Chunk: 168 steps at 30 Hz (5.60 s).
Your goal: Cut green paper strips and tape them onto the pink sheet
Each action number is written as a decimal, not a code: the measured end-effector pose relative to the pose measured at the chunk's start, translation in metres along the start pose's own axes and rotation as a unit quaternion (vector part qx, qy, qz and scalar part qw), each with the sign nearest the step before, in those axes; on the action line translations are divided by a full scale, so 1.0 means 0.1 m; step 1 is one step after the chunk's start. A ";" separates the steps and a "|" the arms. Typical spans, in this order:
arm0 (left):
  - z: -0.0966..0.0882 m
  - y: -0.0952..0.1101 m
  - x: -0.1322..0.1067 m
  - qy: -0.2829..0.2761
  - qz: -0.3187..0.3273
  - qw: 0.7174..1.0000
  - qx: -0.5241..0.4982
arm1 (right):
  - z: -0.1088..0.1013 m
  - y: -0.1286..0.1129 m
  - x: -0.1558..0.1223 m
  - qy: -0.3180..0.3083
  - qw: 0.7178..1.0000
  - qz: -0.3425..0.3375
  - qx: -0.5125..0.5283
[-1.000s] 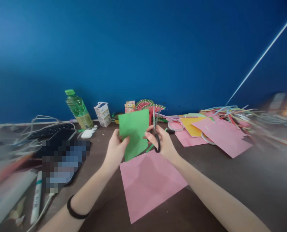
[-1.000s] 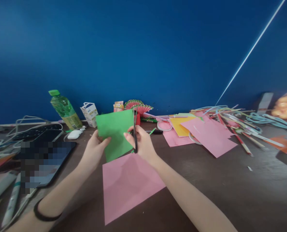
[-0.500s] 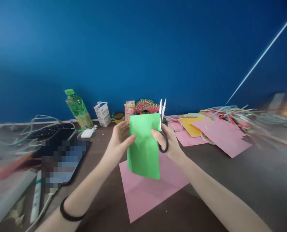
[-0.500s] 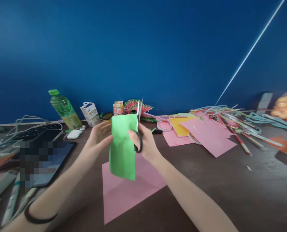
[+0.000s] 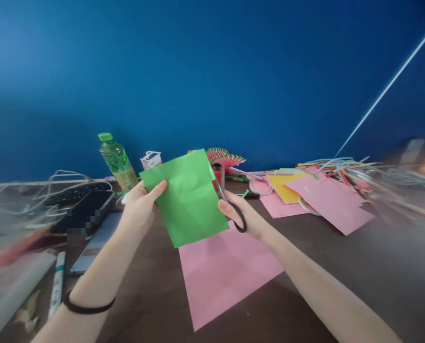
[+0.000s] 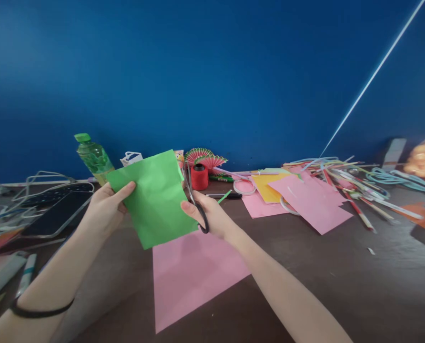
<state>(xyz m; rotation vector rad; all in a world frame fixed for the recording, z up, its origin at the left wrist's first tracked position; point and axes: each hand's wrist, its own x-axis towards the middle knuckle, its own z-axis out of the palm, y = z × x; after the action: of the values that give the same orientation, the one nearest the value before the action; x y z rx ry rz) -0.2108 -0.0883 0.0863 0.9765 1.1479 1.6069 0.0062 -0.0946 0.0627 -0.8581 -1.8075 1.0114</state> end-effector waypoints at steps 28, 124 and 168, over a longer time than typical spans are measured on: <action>0.05 -0.01 -0.04 -0.020 0.000 0.999 0.041 | 0.02 0.04 0.01 -0.025 0.997 -0.036 -0.062; -0.28 0.16 0.13 -0.007 -0.016 0.982 0.186 | -0.57 -0.22 -0.02 -0.219 0.952 0.122 -0.175; -0.12 0.07 0.02 -0.144 -0.076 0.956 0.244 | -0.48 -0.25 -0.06 -0.341 0.913 0.149 -0.165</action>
<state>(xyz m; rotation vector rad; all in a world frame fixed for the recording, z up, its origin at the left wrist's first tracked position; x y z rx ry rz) -0.2239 -0.0906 0.0897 1.3505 1.4026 1.0293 0.0489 -0.0970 0.0971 -1.0975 -2.5474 1.3342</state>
